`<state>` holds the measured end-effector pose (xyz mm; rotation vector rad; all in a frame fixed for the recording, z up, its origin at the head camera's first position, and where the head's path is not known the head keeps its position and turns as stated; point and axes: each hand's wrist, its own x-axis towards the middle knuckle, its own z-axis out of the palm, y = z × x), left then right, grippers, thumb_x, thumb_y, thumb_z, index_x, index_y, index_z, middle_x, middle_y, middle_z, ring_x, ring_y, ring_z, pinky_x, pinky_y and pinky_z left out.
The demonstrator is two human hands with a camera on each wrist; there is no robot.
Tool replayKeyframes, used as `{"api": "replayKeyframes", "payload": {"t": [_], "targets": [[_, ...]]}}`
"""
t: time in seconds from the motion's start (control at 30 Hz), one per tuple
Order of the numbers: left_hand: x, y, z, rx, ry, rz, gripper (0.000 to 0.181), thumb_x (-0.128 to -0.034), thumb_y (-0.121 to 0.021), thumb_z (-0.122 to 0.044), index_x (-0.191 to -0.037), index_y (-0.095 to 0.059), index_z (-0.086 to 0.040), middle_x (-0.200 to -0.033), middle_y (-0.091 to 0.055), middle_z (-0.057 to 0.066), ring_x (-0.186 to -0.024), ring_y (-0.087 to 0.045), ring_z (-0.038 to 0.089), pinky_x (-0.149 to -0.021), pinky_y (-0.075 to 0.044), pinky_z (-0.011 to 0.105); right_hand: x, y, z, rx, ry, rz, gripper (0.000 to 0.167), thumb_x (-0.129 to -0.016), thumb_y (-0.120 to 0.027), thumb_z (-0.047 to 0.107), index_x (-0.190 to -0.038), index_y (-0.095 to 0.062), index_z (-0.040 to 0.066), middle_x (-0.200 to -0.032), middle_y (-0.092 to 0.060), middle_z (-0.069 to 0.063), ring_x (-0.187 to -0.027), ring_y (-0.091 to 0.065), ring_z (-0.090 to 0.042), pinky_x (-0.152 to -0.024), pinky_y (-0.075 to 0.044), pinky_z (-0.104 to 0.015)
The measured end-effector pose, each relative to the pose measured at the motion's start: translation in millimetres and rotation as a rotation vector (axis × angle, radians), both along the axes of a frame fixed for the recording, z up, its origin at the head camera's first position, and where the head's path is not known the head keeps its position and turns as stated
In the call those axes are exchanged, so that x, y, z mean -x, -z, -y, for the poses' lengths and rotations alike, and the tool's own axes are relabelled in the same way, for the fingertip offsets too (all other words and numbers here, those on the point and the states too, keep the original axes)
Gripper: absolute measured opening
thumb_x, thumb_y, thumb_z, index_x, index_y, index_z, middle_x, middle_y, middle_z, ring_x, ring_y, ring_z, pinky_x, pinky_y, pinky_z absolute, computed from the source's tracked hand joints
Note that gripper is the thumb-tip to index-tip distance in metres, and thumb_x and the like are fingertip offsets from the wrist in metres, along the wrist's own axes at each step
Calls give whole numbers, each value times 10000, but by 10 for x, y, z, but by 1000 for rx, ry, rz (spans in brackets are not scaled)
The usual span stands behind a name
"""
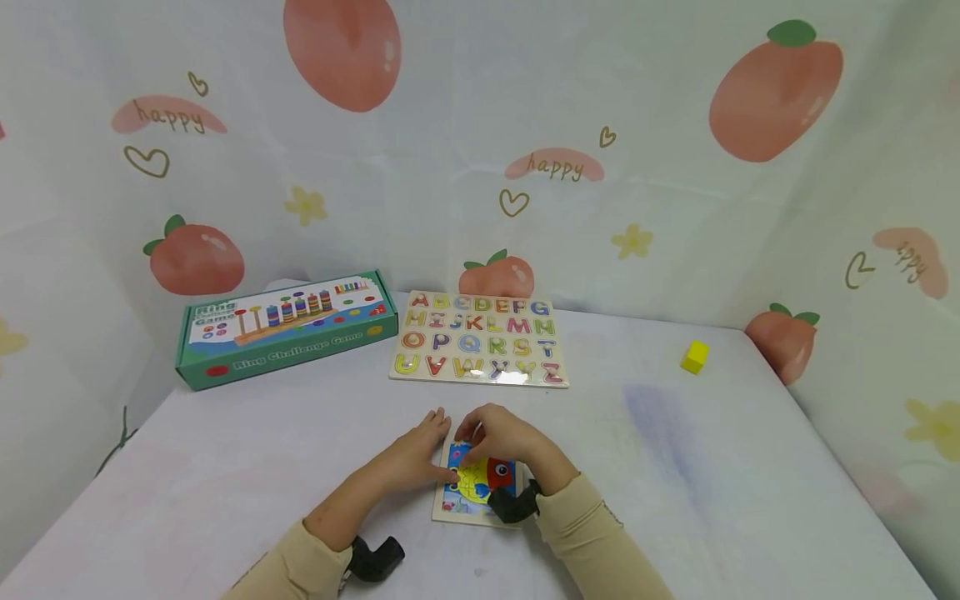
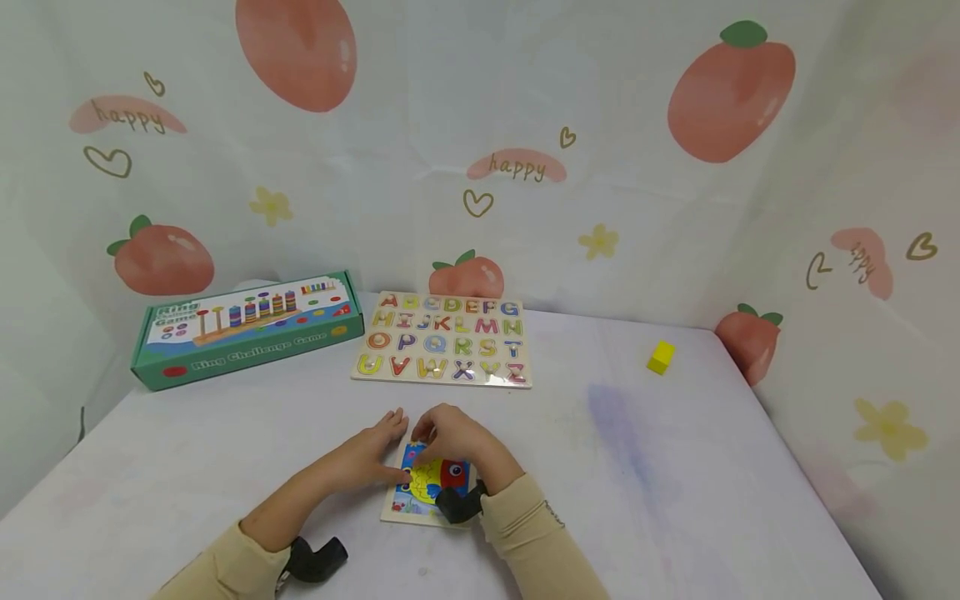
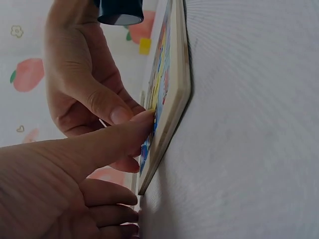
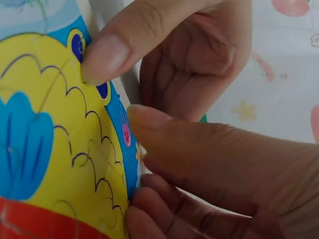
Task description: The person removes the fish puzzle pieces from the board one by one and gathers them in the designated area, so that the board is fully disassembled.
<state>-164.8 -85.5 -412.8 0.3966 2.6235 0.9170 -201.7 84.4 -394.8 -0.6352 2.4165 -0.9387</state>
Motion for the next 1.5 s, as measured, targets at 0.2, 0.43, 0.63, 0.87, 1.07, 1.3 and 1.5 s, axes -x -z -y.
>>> {"api": "replayKeyframes", "payload": {"t": [0.2, 0.43, 0.63, 0.87, 1.07, 1.3, 1.5], "targets": [[8, 3, 7, -14, 10, 12, 754, -763, -764, -244, -1386, -414, -1, -1531, -232, 179, -1428, -165, 361, -1093, -259, 573, -6, 9, 0, 6, 9, -7, 212, -764, -743, 47, -964, -692, 1, -911, -674, -84, -746, -567, -141, -715, -556, -279], [20, 6, 24, -68, 4, 10, 629, -777, -752, -211, -1334, -508, -51, -1511, -296, 156, -1397, -222, 413, -1074, -225, 639, -37, 31, 42, 28, 40, -3, 179, -762, -724, -8, -924, -647, -11, -855, -619, -64, -725, -517, -140, -700, -528, -252], [50, -4, 31, -80, -2, -21, 582, -769, -760, -192, -1291, -553, -41, -1486, -342, 166, -1383, -261, 409, -1082, -235, 619, -65, 8, 57, 0, 41, -20, 161, -769, -727, 14, -894, -625, 10, -841, -588, -51, -730, -511, -136, -691, -517, -251], [21, 6, 12, -10, 20, -11, 699, -766, -760, -273, -1351, -474, -18, -1505, -315, 149, -1400, -245, 378, -1084, -265, 591, -60, 10, 35, 11, 54, -32, 152, -780, -709, -10, -926, -665, -5, -863, -650, -71, -740, -562, -126, -744, -550, -270], [-16, 24, 9, 3, 57, 1, 722, -801, -723, -278, -1386, -408, 5, -1531, -255, 144, -1432, -175, 334, -1109, -252, 548, -77, -4, 34, 19, 51, -17, 147, -777, -713, -4, -922, -687, -11, -852, -672, -79, -708, -569, -118, -712, -555, -260], [-16, 22, 32, -9, 73, -1, 725, -814, -710, -271, -1397, -383, 11, -1534, -238, 155, -1434, -159, 338, -1118, -242, 537, -119, 4, 76, -12, 12, -17, 130, -779, -719, 21, -867, -623, 19, -809, -570, -31, -718, -508, -121, -680, -501, -227], [-6, 37, 35, 12, 74, -9, 716, -814, -709, -280, -1394, -396, 0, -1532, -249, 148, -1434, -169, 332, -1113, -255, 537, -116, 33, 57, 9, 41, -32, 168, -774, -722, 15, -925, -650, 13, -855, -618, -48, -751, -540, -139, -742, -533, -275]]}}
